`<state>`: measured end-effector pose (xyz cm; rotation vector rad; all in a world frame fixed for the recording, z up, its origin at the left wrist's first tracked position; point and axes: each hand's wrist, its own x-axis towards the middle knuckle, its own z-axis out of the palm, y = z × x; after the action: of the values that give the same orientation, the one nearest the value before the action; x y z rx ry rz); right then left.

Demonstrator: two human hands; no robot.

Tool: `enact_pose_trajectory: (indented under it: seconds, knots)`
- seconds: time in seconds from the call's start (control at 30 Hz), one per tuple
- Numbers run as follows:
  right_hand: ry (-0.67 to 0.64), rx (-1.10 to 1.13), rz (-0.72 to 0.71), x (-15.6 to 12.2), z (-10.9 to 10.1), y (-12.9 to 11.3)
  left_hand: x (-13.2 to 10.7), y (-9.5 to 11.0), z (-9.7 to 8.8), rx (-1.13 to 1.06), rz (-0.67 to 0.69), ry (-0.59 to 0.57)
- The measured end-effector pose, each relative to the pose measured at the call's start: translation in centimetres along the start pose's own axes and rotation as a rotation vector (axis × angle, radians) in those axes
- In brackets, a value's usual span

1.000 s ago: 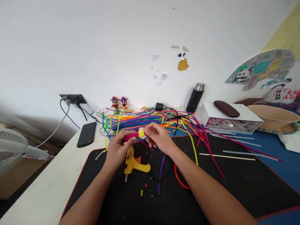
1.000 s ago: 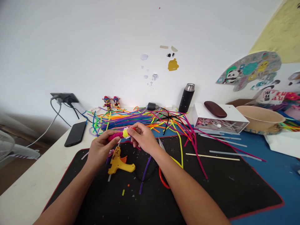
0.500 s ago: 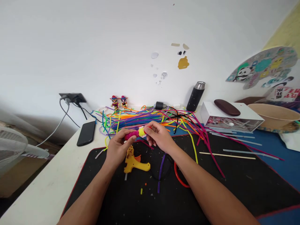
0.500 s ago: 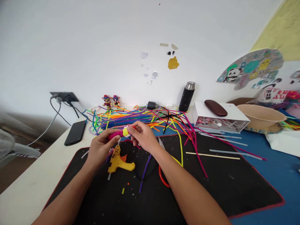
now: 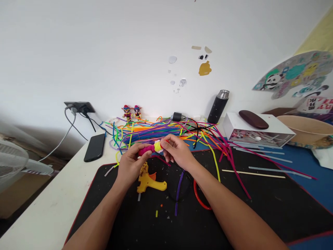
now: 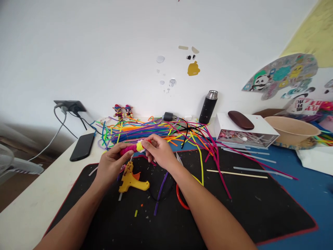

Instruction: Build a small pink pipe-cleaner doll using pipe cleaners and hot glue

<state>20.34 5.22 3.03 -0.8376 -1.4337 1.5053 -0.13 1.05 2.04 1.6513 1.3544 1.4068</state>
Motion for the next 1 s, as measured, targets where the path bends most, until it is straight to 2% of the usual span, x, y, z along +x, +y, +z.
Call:
enact_pose_trajectory:
  seconds: [1.0]
  knots:
    - [0.007, -0.023, -0.019, -0.04, 0.13, 0.16, -0.08, -0.26, -0.01, -0.002, 0.014, 0.008]
